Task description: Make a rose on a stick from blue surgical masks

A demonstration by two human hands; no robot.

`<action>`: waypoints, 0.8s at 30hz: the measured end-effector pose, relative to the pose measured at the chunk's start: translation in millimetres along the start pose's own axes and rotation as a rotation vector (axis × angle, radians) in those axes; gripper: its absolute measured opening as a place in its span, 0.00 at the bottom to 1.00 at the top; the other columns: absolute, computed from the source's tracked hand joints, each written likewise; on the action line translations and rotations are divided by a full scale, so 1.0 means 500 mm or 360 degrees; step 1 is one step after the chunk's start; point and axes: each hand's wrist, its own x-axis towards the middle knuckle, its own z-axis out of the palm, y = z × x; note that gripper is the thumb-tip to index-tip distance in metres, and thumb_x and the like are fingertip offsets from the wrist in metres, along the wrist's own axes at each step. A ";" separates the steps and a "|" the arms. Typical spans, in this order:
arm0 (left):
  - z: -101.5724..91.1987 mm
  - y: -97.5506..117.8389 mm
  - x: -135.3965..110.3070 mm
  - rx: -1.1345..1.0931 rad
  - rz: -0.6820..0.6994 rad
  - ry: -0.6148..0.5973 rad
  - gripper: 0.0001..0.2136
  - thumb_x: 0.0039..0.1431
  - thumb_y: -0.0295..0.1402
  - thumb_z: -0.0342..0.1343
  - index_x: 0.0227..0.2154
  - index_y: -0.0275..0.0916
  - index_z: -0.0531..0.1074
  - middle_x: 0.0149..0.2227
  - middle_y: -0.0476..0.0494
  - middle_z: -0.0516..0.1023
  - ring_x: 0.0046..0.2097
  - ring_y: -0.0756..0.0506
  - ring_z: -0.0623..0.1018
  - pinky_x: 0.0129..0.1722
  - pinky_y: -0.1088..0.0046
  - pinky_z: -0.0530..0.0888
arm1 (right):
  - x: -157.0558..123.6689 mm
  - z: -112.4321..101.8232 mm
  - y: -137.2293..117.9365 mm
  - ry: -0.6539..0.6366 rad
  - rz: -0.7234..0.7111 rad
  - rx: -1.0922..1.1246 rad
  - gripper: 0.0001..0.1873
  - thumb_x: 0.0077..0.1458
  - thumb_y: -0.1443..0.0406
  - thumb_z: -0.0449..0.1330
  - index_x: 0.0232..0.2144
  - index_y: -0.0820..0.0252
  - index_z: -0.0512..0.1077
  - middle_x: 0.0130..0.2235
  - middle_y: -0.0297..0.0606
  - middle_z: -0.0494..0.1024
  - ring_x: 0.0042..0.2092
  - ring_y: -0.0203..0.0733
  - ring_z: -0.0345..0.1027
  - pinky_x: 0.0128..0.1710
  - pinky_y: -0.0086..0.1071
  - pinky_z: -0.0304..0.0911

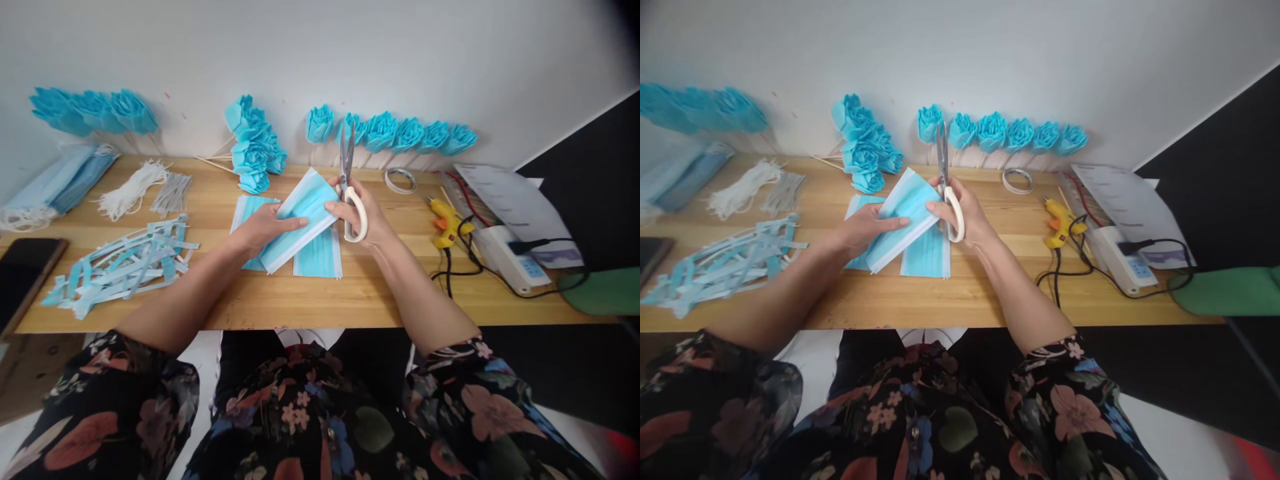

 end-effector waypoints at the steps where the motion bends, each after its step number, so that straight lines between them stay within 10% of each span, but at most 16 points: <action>1: 0.001 0.002 -0.002 0.0013 -0.0001 0.0004 0.21 0.41 0.44 0.76 0.34 0.36 0.80 0.33 0.44 0.83 0.33 0.46 0.79 0.35 0.68 0.77 | -0.003 0.002 0.002 0.0014 0.0005 0.0006 0.32 0.42 0.50 0.76 0.45 0.53 0.70 0.32 0.28 0.68 0.30 0.34 0.62 0.26 0.30 0.62; 24: 0.003 0.003 -0.007 0.0043 -0.0033 0.0019 0.19 0.40 0.42 0.76 0.34 0.38 0.81 0.31 0.44 0.82 0.32 0.43 0.79 0.31 0.68 0.77 | -0.014 0.024 -0.010 0.0082 0.0160 0.0071 0.36 0.45 0.49 0.74 0.52 0.56 0.70 0.27 0.28 0.72 0.27 0.35 0.69 0.23 0.29 0.66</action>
